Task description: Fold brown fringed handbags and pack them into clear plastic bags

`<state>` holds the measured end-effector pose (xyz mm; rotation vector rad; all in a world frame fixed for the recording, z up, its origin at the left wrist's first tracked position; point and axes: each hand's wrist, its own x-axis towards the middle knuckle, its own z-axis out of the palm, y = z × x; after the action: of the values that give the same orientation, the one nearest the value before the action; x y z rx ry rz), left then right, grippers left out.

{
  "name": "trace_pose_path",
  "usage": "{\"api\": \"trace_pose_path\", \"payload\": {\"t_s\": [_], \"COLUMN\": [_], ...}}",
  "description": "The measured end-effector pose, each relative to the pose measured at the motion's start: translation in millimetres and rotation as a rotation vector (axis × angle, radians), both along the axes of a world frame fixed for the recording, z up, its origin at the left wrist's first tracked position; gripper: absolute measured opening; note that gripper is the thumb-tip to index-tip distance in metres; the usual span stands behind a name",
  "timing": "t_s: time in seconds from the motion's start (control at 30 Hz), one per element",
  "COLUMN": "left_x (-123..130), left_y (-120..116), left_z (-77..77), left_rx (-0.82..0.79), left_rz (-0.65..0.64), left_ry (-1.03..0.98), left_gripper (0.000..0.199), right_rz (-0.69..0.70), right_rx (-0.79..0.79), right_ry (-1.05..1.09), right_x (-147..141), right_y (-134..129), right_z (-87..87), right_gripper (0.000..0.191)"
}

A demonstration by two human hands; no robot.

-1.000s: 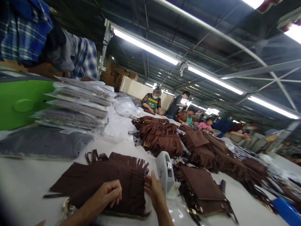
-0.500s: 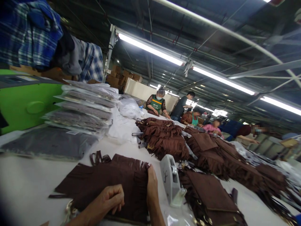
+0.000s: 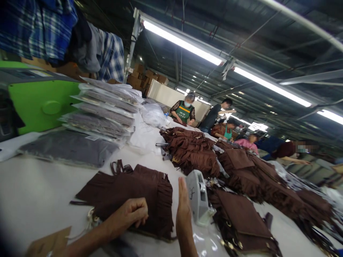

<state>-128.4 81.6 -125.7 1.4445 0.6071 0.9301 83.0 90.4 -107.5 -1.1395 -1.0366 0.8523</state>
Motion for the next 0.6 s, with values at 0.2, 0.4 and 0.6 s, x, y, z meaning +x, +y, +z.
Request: {"api": "trace_pose_path", "payload": {"t_s": [0.2,0.4,0.6], "left_x": [7,45,66], "left_y": [-15,-20,-9], "left_z": [9.6,19.0,8.7], "left_rx": [0.428,1.066,1.053], "left_rz": [0.086,0.083,0.028], "left_ry": [0.318,0.857,0.967], "left_gripper": [0.004,0.022,0.009], "right_rz": [-0.170,0.005,-0.090], "right_rx": [-0.140,-0.106,-0.159], "right_ry": [0.095,0.480,0.002], "right_x": [-28,-12,48], "right_y": [-6,-9,3], "right_z": [-27.0,11.2,-1.9], "right_gripper": [0.077,0.070,0.087]}}
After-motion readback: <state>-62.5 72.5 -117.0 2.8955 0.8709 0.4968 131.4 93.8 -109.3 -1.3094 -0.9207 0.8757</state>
